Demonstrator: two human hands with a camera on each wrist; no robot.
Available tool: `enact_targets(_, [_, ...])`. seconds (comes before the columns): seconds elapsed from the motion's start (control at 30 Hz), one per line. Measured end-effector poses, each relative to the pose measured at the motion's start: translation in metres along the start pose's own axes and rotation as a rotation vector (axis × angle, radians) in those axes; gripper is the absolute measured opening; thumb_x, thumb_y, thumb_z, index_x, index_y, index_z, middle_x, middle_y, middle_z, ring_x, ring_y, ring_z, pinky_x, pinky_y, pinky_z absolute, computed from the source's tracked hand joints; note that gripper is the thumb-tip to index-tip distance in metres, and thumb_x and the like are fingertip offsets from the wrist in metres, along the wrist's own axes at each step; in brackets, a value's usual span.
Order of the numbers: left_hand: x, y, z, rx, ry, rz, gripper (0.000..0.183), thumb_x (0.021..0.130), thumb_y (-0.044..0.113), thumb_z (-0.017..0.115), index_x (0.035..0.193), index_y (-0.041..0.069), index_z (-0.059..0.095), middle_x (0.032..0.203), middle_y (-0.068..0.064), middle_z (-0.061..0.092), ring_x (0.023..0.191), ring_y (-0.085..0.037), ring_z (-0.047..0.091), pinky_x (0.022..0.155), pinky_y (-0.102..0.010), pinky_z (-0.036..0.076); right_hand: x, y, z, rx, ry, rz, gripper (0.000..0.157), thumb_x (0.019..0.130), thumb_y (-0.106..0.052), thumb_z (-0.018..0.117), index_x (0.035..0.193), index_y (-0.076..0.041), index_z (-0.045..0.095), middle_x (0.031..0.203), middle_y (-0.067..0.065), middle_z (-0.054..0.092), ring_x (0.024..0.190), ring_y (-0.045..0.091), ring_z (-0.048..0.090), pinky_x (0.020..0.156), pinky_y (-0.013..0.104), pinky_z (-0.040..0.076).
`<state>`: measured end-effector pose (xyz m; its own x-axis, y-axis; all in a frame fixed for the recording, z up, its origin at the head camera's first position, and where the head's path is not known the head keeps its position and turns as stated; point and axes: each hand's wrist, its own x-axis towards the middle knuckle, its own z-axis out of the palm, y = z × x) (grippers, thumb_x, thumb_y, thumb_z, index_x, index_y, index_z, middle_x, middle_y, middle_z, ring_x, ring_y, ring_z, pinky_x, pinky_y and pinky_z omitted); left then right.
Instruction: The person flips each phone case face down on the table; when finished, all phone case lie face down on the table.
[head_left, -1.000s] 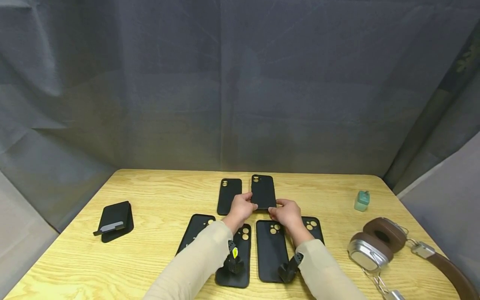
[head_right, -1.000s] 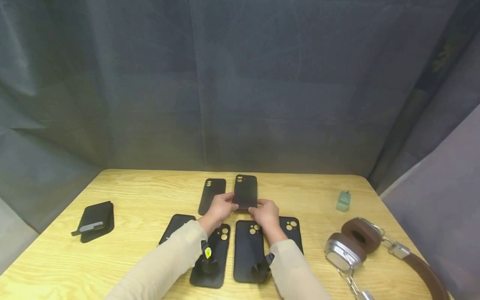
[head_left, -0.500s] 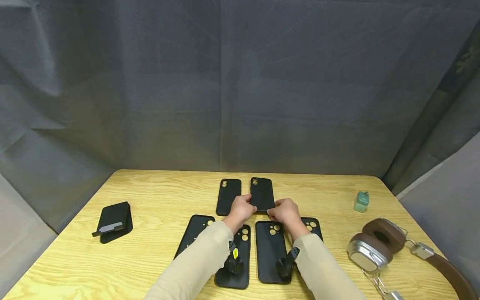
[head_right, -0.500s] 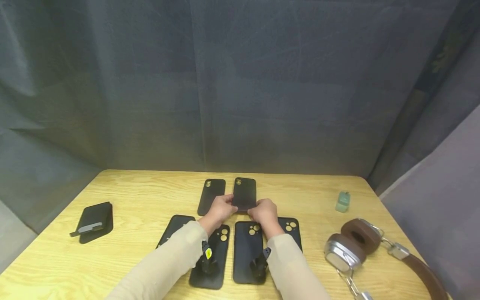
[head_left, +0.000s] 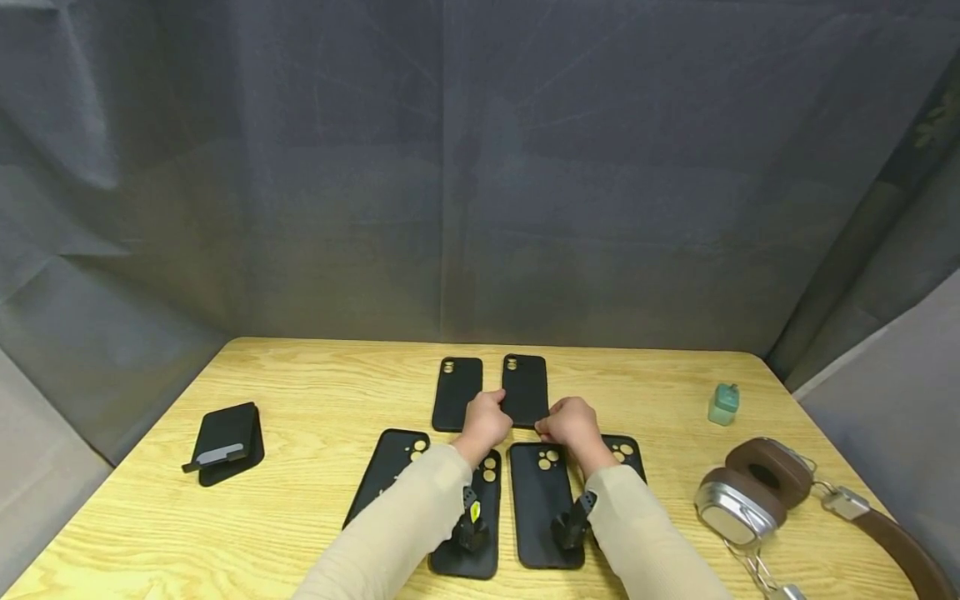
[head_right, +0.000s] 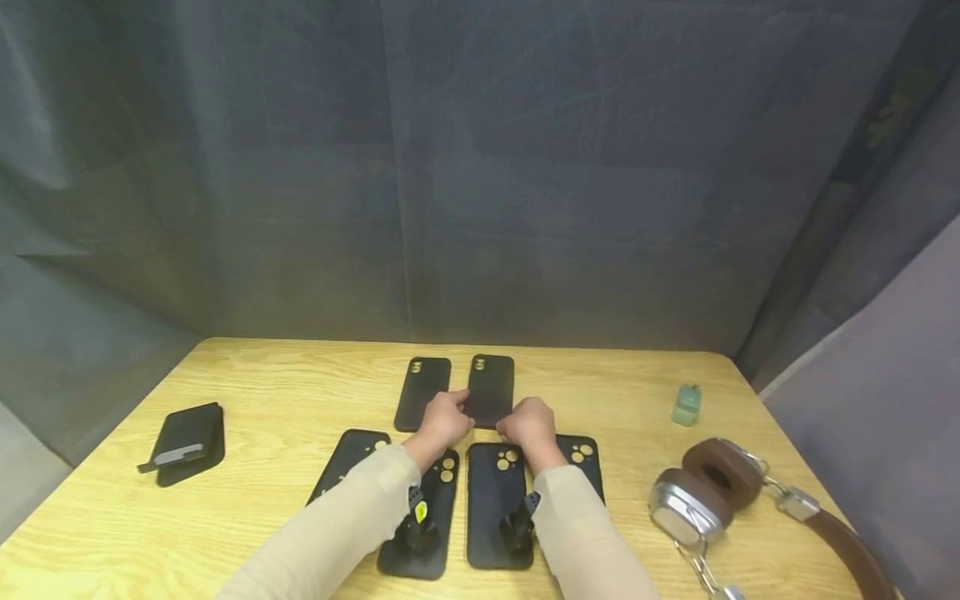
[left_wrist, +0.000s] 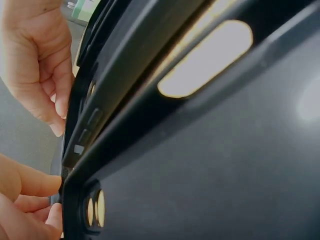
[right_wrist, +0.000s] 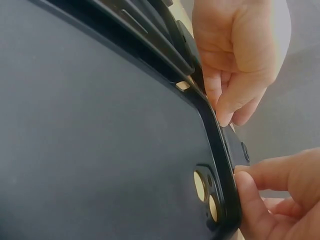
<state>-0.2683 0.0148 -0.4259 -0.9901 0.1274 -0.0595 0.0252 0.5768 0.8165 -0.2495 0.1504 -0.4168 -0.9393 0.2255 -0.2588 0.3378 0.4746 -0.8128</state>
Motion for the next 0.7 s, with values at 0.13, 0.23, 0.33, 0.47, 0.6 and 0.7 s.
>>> enact_targets(0.13, [0.000,0.000,-0.001,-0.005,0.006,-0.011,0.058,0.076,-0.012,0.054,0.133,0.001,0.048,0.125,-0.020,0.057,0.037,-0.012,0.022,0.036,-0.020,0.022,-0.003,0.000,-0.001,-0.001,0.012,-0.011,0.032,0.080,-0.002,0.068,0.107,0.010,0.057,0.089,0.018,0.059,0.057,0.011,0.062,0.056,0.025,0.052])
enact_targets(0.23, [-0.003,0.000,-0.005,-0.015,0.008,0.002,0.056,0.079,-0.008,0.058,0.133,0.001,0.048,0.119,-0.021,0.059,0.047,-0.014,0.046,0.040,-0.021,0.028,-0.006,0.001,-0.002,0.027,0.030,-0.026,0.035,0.081,-0.003,0.067,0.111,0.010,0.056,0.087,0.018,0.060,0.057,0.010,0.061,0.058,0.026,0.052])
enact_targets(0.33, [-0.007,0.001,-0.012,-0.057,0.000,0.028,0.055,0.082,-0.003,0.061,0.135,0.002,0.047,0.119,-0.022,0.059,0.088,-0.023,0.063,0.053,-0.025,0.043,-0.011,-0.001,-0.003,0.085,0.036,-0.045,0.037,0.081,-0.002,0.067,0.114,0.010,0.055,0.088,0.018,0.060,0.057,0.011,0.062,0.059,0.027,0.053])
enact_targets(0.47, [-0.015,0.003,-0.024,-0.155,-0.016,0.053,0.053,0.085,-0.001,0.061,0.136,0.004,0.046,0.127,-0.020,0.054,0.116,-0.032,0.052,0.082,-0.036,0.051,-0.022,-0.007,-0.002,0.151,0.028,-0.072,0.039,0.082,-0.003,0.066,0.118,0.008,0.055,0.091,0.019,0.061,0.063,0.016,0.065,0.063,0.031,0.055])
enact_targets(0.6, [-0.026,0.000,-0.038,-0.246,-0.038,0.103,0.052,0.086,-0.002,0.059,0.136,0.002,0.045,0.131,-0.020,0.050,0.119,-0.033,0.050,0.092,-0.038,0.047,-0.037,-0.012,0.001,0.149,0.010,-0.116,0.038,0.085,-0.007,0.064,0.119,0.007,0.055,0.086,0.016,0.063,0.065,0.017,0.065,0.064,0.034,0.054])
enact_targets(0.7, [-0.037,-0.005,-0.052,-0.325,-0.064,0.138,0.051,0.087,-0.004,0.057,0.136,-0.002,0.043,0.135,-0.021,0.047,0.121,-0.033,0.048,0.096,-0.037,0.044,-0.049,-0.017,0.006,0.154,-0.013,-0.145,0.036,0.085,-0.009,0.064,0.117,0.005,0.056,0.081,0.013,0.062,0.063,0.014,0.063,0.063,0.033,0.054])
